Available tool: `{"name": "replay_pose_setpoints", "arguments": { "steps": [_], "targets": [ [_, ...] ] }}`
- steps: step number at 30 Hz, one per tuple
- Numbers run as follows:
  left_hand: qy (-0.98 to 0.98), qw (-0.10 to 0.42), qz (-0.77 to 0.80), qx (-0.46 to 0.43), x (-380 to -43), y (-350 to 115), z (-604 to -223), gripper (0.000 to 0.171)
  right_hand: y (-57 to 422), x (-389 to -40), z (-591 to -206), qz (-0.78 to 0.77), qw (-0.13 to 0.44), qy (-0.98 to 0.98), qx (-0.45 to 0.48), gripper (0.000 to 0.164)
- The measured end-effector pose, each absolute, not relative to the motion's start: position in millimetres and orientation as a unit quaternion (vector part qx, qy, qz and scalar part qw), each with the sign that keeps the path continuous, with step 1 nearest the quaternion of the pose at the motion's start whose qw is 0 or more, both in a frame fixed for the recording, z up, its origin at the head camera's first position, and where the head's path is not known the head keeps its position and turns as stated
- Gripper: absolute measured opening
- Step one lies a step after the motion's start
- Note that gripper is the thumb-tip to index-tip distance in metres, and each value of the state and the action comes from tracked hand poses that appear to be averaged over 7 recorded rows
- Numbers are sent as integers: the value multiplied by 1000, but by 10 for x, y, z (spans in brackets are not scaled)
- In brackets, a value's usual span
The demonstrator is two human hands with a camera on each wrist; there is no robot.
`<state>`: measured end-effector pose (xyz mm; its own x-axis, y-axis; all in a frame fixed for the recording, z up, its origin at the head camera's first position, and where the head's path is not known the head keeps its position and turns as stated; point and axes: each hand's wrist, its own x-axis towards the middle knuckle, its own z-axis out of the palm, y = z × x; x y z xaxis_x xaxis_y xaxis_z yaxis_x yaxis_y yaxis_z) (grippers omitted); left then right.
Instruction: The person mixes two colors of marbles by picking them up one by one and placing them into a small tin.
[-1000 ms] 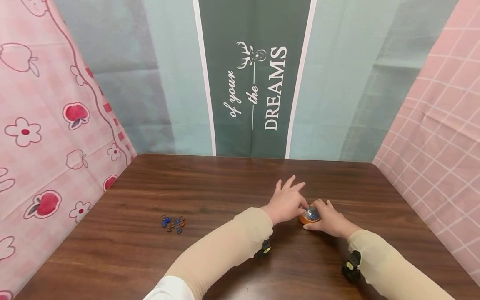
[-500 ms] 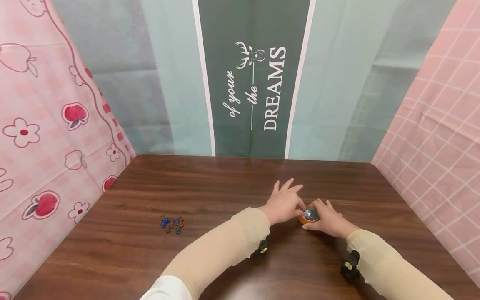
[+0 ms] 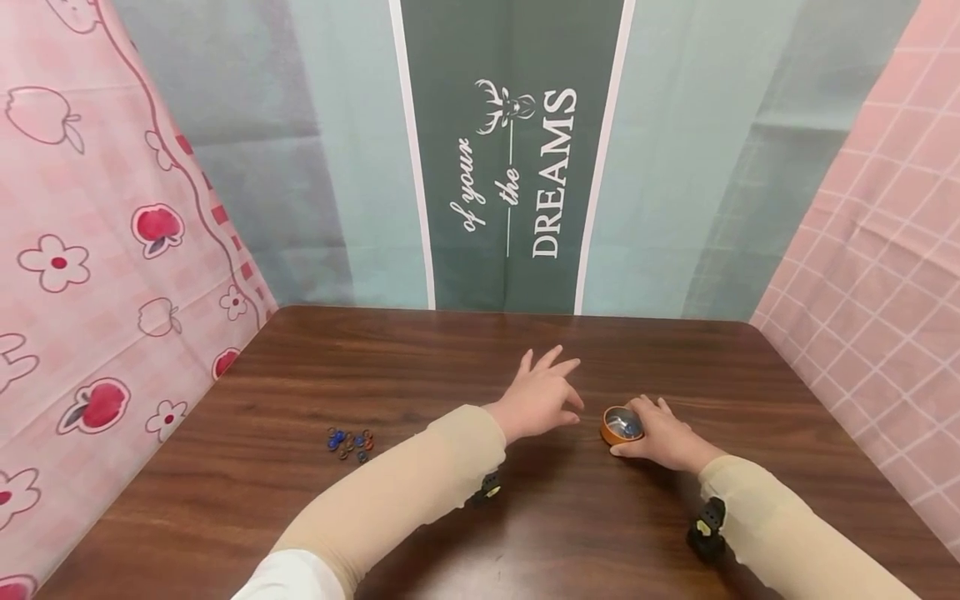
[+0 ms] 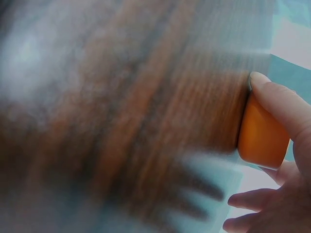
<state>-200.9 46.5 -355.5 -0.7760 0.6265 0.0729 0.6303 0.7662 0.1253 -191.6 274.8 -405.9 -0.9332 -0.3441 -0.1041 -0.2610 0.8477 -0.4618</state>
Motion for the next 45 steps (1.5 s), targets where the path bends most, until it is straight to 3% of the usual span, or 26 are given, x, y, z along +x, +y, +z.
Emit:
{"name": "replay_pose_setpoints", "arguments": {
  "steps": [45],
  "targets": [
    [-946, 17, -107, -304, -1922, -537, -3476, 26, 2778, -1909, -4021, -236, 97, 953, -163, 74]
  ]
}}
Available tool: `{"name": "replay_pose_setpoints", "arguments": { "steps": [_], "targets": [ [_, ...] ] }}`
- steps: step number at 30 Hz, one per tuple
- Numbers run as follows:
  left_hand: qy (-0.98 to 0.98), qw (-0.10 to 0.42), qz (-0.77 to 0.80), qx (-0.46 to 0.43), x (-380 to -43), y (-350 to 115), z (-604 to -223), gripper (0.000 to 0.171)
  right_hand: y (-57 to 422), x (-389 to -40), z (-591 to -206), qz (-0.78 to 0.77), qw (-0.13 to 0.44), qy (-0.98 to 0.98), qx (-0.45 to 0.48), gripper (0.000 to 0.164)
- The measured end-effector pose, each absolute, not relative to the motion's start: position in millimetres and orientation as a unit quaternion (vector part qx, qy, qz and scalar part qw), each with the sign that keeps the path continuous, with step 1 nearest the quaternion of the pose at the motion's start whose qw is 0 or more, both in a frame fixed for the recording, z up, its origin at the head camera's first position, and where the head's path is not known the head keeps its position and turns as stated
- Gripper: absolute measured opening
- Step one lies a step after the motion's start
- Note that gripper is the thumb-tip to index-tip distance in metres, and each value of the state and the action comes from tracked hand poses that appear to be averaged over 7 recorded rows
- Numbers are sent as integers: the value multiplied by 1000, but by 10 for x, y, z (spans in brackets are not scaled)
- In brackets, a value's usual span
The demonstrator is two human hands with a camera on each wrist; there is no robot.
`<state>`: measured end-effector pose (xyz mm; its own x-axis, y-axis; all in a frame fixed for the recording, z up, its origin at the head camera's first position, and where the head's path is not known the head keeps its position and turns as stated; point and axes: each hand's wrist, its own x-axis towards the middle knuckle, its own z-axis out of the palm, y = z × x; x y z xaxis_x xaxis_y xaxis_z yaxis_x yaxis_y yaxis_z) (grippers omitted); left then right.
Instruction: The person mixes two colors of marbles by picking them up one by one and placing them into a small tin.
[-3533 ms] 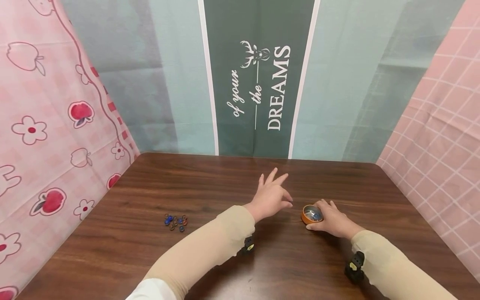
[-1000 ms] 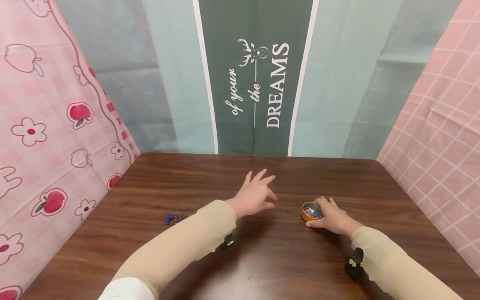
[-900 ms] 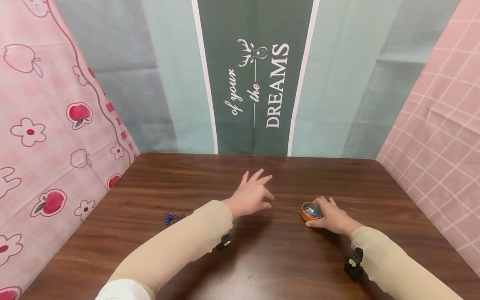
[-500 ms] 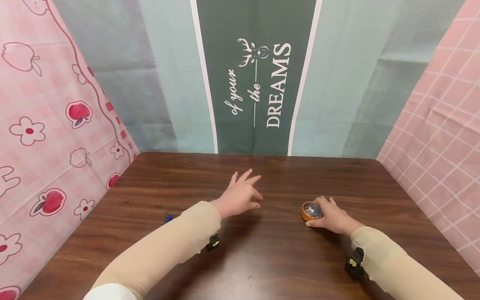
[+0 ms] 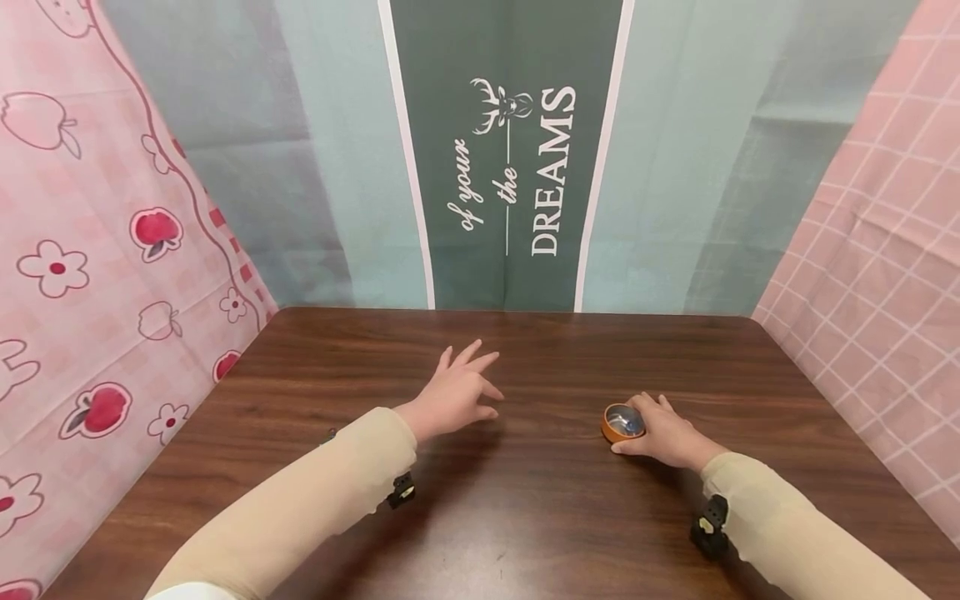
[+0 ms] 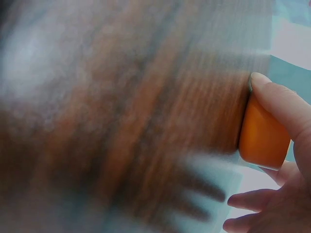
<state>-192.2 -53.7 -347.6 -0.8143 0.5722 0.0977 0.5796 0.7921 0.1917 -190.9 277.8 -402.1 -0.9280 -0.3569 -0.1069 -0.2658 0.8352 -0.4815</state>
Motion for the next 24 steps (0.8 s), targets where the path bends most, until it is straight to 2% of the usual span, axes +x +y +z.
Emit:
{"name": "replay_pose_setpoints", "arguments": {
  "steps": [24],
  "targets": [
    [-959, 19, -111, -260, -1871, -1134, -3462, 24, 2768, -1918, -4085, -246, 91, 950, -167, 70]
  ]
}}
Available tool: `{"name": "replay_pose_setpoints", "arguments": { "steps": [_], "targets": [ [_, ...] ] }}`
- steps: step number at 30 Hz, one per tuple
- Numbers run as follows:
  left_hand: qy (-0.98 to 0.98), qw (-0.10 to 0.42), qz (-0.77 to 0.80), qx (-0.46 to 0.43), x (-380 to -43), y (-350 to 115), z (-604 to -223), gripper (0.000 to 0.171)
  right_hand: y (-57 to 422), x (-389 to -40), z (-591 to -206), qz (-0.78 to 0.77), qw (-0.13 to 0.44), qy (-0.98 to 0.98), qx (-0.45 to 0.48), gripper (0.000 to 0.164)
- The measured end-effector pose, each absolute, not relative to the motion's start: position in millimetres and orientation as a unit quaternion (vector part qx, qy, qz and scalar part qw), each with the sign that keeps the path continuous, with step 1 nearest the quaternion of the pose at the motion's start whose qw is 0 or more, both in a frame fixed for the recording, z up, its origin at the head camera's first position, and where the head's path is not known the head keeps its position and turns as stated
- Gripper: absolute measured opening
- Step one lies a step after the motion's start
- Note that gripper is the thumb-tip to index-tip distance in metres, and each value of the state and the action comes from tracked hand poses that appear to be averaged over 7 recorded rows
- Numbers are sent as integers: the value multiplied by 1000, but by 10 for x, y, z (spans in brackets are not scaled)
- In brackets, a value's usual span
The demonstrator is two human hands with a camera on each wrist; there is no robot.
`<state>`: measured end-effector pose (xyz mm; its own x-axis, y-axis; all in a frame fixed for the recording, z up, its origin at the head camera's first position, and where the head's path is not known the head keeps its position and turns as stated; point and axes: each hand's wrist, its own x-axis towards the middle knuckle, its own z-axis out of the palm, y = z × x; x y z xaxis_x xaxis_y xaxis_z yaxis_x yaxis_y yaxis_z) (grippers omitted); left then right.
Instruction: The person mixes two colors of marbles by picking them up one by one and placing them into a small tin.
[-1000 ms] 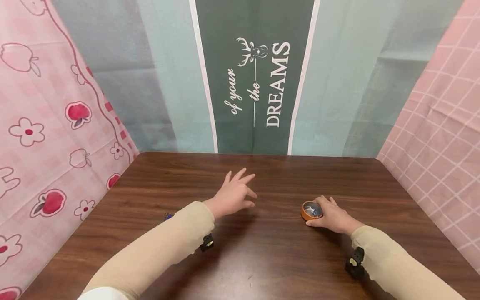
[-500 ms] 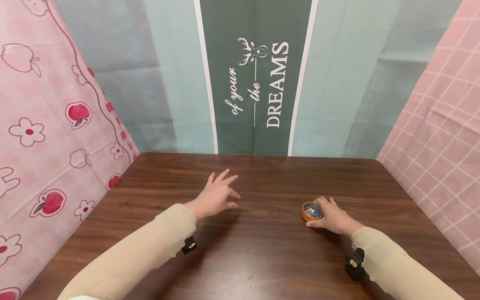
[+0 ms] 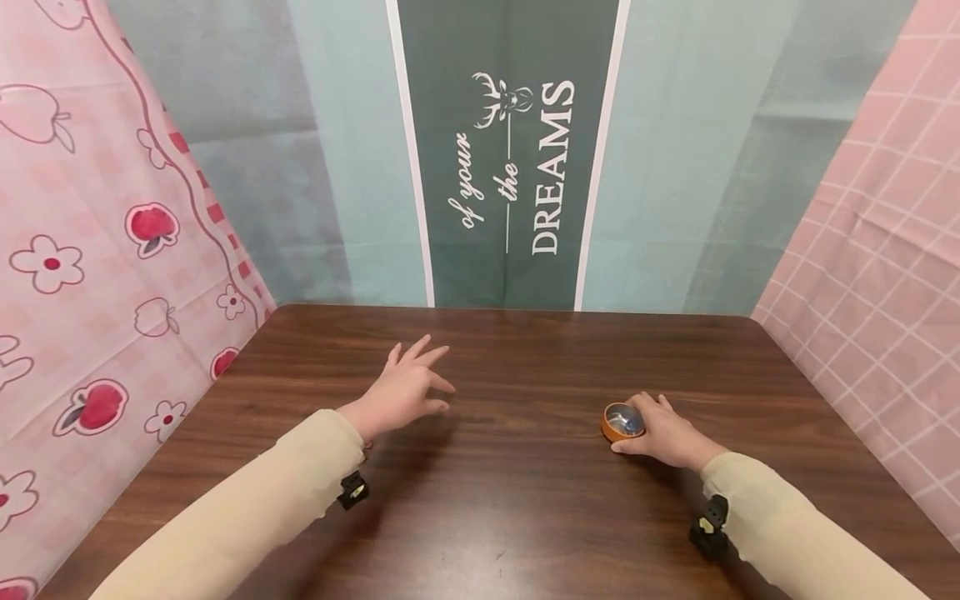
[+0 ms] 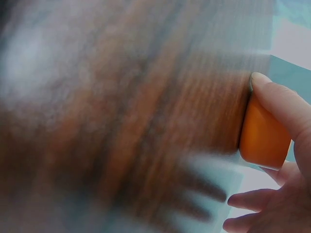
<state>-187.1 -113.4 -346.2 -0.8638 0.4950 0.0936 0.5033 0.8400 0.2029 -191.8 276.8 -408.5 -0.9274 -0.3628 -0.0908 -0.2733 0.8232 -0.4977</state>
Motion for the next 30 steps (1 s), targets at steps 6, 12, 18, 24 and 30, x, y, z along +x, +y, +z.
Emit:
{"name": "replay_pose_setpoints", "arguments": {
  "steps": [6, 12, 18, 24, 30],
  "targets": [
    [-962, 22, -109, -249, -1863, -1277, -3407, 22, 2782, -1930, -4095, -249, 85, 949, -172, 69],
    [-964, 25, -109, -241, -1850, -1422, -3396, 22, 2796, -1932, -4102, -254, 80, 947, -179, 67],
    [-964, 21, -110, -240, -1812, -1583, -3414, 21, 2801, -1932, -4097, -262, 83, 944, -180, 66],
    [-966, 24, -119, -227, -1756, -1750, -3430, 19, 2790, -1944, -4075, -259, 78, 945, -186, 67],
    [-970, 30, -111, -213, -1679, -1929, -3461, 16, 2785, -1949, -4079, -262, 81, 943, -187, 66]
  ]
}}
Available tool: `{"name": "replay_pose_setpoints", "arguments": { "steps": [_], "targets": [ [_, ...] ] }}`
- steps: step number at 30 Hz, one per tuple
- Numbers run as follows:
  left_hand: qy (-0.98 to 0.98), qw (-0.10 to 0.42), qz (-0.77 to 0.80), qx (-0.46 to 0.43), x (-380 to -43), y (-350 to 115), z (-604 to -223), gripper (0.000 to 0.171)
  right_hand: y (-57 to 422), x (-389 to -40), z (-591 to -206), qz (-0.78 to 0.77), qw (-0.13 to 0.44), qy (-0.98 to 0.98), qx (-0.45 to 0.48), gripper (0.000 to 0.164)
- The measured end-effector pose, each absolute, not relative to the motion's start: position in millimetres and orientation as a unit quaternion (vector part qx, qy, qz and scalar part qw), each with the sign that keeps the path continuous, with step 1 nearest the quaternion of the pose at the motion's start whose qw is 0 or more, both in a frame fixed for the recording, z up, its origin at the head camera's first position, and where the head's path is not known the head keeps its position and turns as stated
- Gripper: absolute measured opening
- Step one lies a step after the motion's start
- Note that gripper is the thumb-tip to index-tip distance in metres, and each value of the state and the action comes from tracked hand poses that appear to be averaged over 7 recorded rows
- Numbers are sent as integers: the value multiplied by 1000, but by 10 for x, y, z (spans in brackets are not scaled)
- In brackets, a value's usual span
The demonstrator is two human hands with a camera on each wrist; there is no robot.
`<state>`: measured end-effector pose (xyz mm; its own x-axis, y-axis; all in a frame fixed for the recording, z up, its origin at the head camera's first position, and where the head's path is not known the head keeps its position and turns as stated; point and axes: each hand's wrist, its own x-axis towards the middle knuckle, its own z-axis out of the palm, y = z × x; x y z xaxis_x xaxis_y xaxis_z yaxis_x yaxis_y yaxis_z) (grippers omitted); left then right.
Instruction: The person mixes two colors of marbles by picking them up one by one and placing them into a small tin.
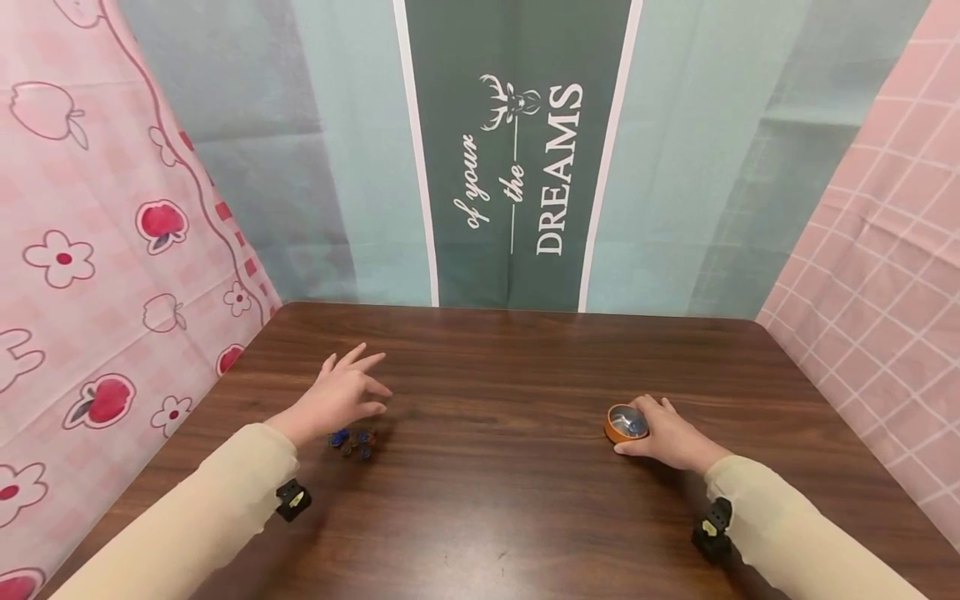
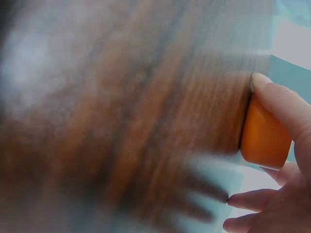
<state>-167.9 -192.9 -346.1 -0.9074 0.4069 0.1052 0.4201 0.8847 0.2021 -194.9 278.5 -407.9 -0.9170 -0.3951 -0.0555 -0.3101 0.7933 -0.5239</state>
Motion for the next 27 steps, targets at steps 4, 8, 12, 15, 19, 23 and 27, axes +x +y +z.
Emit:
{"name": "replay_pose_setpoints", "arguments": {
  "steps": [4, 8, 12, 15, 19, 23, 27],
  "targets": [
    [-973, 36, -99, -204, -1631, -2070, -3489, 15, 2782, -1957, -4084, -266, 81, 942, -188, 65],
    [-976, 34, -100, -193, -1587, -2219, -3522, 12, 2780, -1953, -4079, -267, 88, 942, -183, 66],
    [-979, 26, -100, -178, -1555, -2346, -3575, 11, 2779, -1944, -4080, -271, 90, 941, -181, 65],
    [-981, 20, -95, -171, -1538, -2414, -3626, 11, 2789, -1942, -4097, -274, 90, 940, -184, 66],
    [-982, 23, -88, -166, -1526, -2475, -3680, 10, 2799, -1953, -4124, -277, 84, 938, -191, 66],
    [-982, 22, -87, -166, -1536, -2515, -3710, 9, 2792, -1956, -4120, -277, 80, 938, -194, 65],
    [-982, 12, -92, -167, -1548, -2535, -3715, 7, 2777, -1946, -4084, -278, 82, 937, -195, 64]
  ]
}}
